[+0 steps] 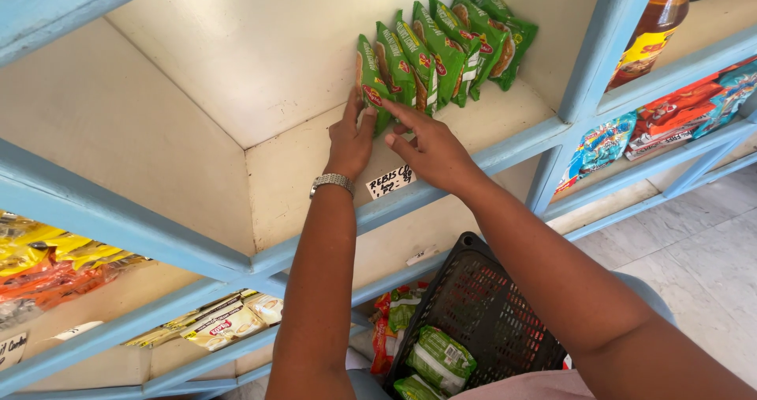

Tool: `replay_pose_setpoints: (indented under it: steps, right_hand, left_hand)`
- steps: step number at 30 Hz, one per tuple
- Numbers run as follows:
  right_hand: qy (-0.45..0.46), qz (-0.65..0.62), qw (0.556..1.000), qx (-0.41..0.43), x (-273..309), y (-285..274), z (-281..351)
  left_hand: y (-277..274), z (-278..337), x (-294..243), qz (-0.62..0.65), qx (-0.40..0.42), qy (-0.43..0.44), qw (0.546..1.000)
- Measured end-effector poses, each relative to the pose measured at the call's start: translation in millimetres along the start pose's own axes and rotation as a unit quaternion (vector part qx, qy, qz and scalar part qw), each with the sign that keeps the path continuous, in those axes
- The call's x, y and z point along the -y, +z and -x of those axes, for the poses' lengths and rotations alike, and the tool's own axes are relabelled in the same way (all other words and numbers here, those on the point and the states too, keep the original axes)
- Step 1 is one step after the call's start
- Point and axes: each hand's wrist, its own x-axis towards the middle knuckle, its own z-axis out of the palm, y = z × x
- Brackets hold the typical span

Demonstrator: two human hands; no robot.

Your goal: Organizing and stocking instant noodle packets on a store shelf.

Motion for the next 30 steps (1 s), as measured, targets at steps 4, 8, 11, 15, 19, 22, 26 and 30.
replay_pose_setpoints:
  steps: [4, 8, 11, 15, 19, 22, 26, 30]
  right_hand:
    - [0.003, 0.008, 1.000, -0.007, 0, -1, 2]
    - [0.002, -0.001, 1.000, -0.005, -1, -2, 2]
    - [0.009, -0.012, 1.000, 0.003, -3, -2, 1]
    - [0.007, -0.022, 1.000, 0.009, -5, -1, 1]
    - [0.002, -0.032, 0.999, 0.016, -3, -2, 1]
    - [0.006, -0.030, 0.999, 0.014, -2, -1, 2]
    - [0.008, -0.017, 1.000, 0.011, 0, -2, 2]
    - [0.010, 0.001, 1.000, 0.015, 2, -2, 3]
  left_hand:
    - [-5, 12, -30, -0.016, -0.068, -0.013, 0.997]
    - [-15, 16, -50, 0.122, 0.004, -0.058, 0.991]
    - [-18, 15, -53, 0.160, 0.018, -0.067, 0.985]
    - [-17, 13, -48, 0.236, 0.061, -0.059, 0.968]
    - [-19, 13, -46, 0.307, 0.121, -0.050, 0.943]
    - [-15, 12, -40, 0.290, 0.122, -0.026, 0.949]
    - [-15, 12, -46, 0.132, 0.090, -0.058, 0.985]
    - [-14, 13, -48, 0.191, 0.085, -0.043, 0.977]
